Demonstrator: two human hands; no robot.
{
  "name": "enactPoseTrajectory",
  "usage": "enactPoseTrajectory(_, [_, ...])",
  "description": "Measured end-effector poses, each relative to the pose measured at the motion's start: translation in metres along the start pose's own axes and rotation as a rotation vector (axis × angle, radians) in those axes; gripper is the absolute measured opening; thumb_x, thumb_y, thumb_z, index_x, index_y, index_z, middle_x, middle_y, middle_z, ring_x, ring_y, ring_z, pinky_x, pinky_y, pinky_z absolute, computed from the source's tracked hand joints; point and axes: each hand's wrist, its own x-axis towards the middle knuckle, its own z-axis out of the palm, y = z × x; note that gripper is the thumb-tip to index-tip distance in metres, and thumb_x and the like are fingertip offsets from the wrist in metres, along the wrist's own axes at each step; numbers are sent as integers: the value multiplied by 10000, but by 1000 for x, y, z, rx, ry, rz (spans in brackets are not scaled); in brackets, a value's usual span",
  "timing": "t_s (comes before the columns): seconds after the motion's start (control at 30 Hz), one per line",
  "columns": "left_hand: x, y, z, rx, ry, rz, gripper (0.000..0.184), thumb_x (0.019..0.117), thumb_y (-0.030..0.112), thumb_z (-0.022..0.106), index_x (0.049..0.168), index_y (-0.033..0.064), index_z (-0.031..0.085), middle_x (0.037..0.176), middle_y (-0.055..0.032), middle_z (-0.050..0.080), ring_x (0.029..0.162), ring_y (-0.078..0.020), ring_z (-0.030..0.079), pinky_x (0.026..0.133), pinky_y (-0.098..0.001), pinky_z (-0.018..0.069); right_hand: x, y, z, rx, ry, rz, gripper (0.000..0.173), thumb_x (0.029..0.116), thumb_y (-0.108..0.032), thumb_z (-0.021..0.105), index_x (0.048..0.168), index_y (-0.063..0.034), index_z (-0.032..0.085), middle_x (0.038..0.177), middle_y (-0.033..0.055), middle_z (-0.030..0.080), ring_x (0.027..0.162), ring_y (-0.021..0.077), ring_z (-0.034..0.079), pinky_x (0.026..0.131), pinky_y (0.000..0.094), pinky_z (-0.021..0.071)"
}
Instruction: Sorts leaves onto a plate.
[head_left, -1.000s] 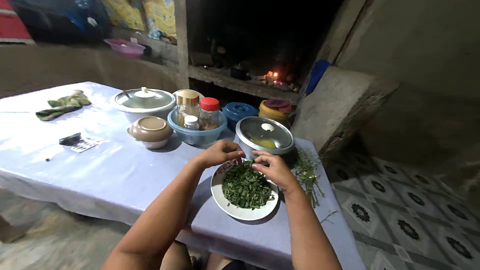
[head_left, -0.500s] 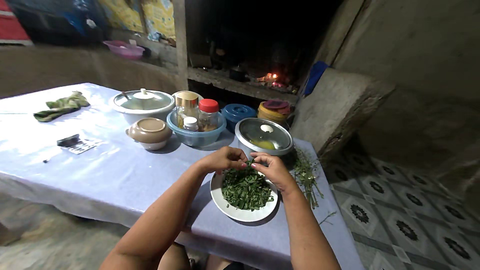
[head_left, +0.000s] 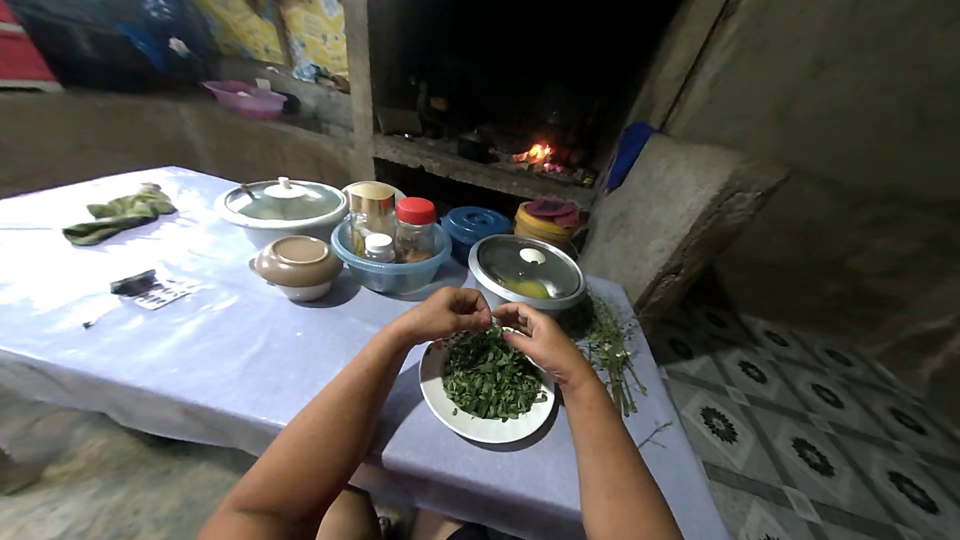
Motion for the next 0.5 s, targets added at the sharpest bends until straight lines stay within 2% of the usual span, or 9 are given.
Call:
enactPoseTrajectory(0.1, [2, -2, 3, 15, 6, 6, 71, 961, 110, 681, 974, 41, 691, 828, -21, 687, 753, -88, 647, 734, -273, 560, 1, 0, 7, 100, 92, -5, 265, 1028, -49, 519, 1273, 21, 595, 1159, 141, 699, 1083, 179, 677, 970, 361, 550])
enactPoseTrajectory(0.17, [1, -1, 5, 45, 20, 5, 80, 959, 128, 695, 962, 48, 692, 807, -14, 680, 736, -81, 639, 718, -270, 553, 1, 0, 12, 137, 136, -5, 230, 1034, -126, 585, 1211, 16, 622, 1047, 116, 709, 972, 146, 681, 900, 335, 559])
enactPoseTrajectory(0.27, [2, 2, 6, 76, 34, -4, 80, 948, 134, 708, 948, 57, 686, 786, 0, 670, 713, -66, 627, 692, -255, 541, 1, -2, 19, 137, 141, -12, 252, 955, -150, 727, 1125, 15, 641, 939, 83, 701, 847, 112, 668, 814, 295, 565])
enactPoseTrajectory(0.37, [2, 2, 7, 90, 35, 0, 58, 933, 104, 718, 932, 60, 680, 772, 5, 656, 695, -59, 609, 673, -246, 530, 3, 2, 24, 147, 161, -37, 235, 912, -107, 767, 1064, 23, 645, 915, 94, 695, 829, 129, 674, 807, 299, 580])
enactPoseTrajectory(0.5, [1, 0, 3, 105, 38, 17, 70, 940, 121, 714, 917, 64, 679, 743, 4, 641, 654, -59, 587, 620, -235, 505, 4, 3, 24, 173, 198, -87, 109, 920, -24, 727, 1008, 28, 687, 943, 110, 713, 874, 156, 691, 842, 319, 590])
